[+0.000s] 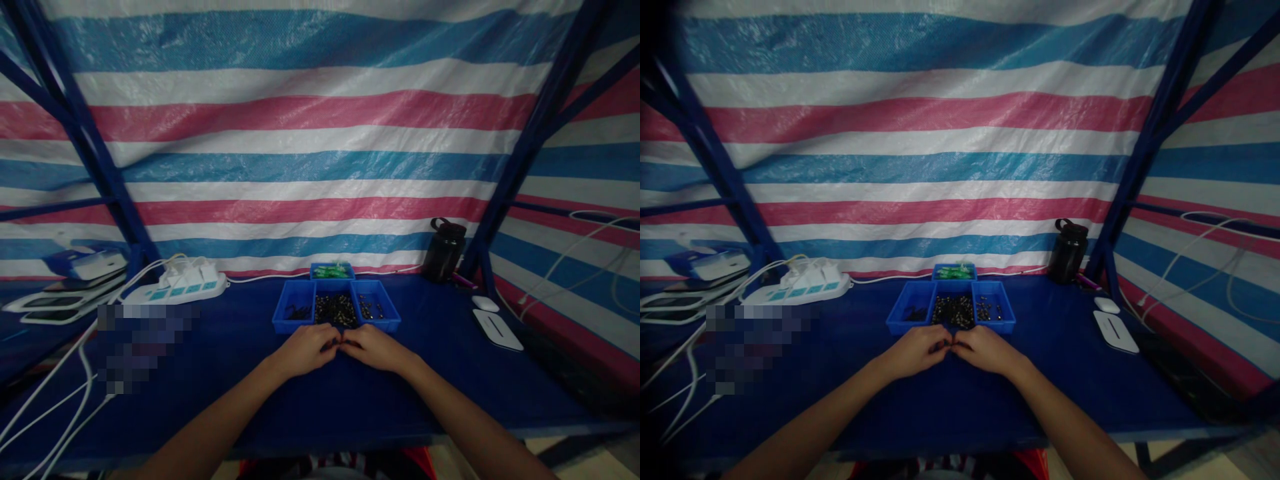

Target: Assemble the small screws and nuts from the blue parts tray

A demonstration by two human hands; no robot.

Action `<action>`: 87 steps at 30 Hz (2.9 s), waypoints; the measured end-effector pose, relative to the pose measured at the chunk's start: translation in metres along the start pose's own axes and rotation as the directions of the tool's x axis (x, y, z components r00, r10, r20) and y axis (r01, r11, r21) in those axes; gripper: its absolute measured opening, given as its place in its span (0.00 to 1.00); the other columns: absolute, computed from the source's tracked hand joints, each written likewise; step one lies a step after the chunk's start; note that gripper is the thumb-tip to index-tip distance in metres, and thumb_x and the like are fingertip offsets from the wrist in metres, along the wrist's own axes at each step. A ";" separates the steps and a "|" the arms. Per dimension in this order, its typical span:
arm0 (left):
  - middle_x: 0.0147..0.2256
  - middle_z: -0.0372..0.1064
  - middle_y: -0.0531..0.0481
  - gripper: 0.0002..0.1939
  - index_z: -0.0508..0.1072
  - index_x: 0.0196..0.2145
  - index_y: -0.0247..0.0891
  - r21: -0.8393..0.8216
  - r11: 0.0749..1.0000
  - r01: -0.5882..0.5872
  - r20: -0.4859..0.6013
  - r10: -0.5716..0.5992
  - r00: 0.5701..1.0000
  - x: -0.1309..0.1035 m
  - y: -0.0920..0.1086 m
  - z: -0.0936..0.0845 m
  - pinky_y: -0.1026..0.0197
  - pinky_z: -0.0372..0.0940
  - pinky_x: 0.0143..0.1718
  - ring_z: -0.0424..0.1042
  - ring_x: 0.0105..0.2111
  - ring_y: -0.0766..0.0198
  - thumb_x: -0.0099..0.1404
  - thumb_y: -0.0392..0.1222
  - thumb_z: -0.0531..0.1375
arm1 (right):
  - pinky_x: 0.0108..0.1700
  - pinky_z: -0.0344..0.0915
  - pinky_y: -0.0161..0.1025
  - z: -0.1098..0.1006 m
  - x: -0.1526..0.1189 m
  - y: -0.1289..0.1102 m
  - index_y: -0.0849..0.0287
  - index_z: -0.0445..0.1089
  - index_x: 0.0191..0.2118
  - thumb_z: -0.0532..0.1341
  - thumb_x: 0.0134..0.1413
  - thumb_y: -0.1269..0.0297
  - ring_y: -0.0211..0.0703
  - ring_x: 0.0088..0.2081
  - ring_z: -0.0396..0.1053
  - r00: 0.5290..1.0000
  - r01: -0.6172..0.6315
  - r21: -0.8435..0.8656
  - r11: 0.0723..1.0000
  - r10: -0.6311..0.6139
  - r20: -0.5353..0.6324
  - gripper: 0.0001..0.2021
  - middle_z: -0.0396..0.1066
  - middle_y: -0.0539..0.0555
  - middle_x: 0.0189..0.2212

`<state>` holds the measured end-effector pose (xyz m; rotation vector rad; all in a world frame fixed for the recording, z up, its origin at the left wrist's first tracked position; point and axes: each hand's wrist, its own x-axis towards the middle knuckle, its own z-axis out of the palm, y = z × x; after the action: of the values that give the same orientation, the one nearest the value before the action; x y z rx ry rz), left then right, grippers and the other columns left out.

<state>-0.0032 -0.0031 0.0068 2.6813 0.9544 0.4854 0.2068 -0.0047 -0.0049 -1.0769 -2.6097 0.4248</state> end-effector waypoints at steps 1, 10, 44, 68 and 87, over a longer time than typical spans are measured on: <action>0.34 0.69 0.53 0.04 0.69 0.36 0.39 0.000 1.000 0.001 -0.003 -0.001 1.000 0.000 0.001 -0.001 0.67 0.58 0.32 0.69 0.32 0.66 0.62 0.36 0.56 | 0.33 0.57 0.32 0.000 0.000 0.000 0.59 0.72 0.38 0.54 0.62 0.62 0.39 0.31 0.71 1.000 -0.006 0.004 1.000 0.006 0.004 0.11 0.75 0.52 0.31; 0.30 0.69 0.54 0.03 0.67 0.34 0.39 0.050 0.996 0.070 0.033 -0.072 0.997 0.000 0.002 -0.001 0.67 0.55 0.28 0.69 0.29 0.65 0.61 0.36 0.55 | 0.29 0.54 0.32 -0.005 -0.002 -0.003 0.58 0.72 0.40 0.55 0.62 0.60 0.37 0.27 0.68 1.000 -0.024 0.035 0.999 0.025 -0.006 0.11 0.73 0.50 0.27; 0.27 0.69 0.55 0.04 0.69 0.35 0.39 0.071 0.992 0.107 0.064 -0.112 0.992 0.000 0.001 -0.001 0.67 0.52 0.26 0.67 0.26 0.66 0.62 0.37 0.56 | 0.28 0.52 0.30 -0.002 -0.002 0.001 0.58 0.67 0.38 0.59 0.56 0.66 0.35 0.26 0.66 0.996 -0.082 0.069 0.994 0.081 0.022 0.04 0.70 0.47 0.24; 0.29 0.70 0.54 0.06 0.72 0.37 0.39 0.029 0.999 0.029 0.009 -0.029 1.000 0.001 -0.001 0.001 0.68 0.54 0.28 0.69 0.28 0.66 0.65 0.38 0.55 | 0.27 0.50 0.31 0.001 -0.001 0.001 0.58 0.65 0.36 0.58 0.57 0.65 0.35 0.25 0.65 0.999 -0.048 0.050 0.998 0.049 -0.022 0.03 0.69 0.47 0.24; 0.32 0.73 0.51 0.08 0.72 0.35 0.39 0.135 0.991 0.023 0.068 -0.032 0.997 0.002 -0.005 0.006 0.66 0.59 0.31 0.73 0.33 0.62 0.68 0.40 0.53 | 0.27 0.51 0.31 -0.001 -0.003 0.000 0.58 0.66 0.39 0.57 0.58 0.63 0.36 0.25 0.67 0.999 -0.046 0.101 0.994 0.048 -0.019 0.05 0.69 0.47 0.23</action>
<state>-0.0025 0.0015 -0.0002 2.7792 1.0370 0.3296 0.2096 -0.0066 -0.0048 -1.1047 -2.5198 0.5461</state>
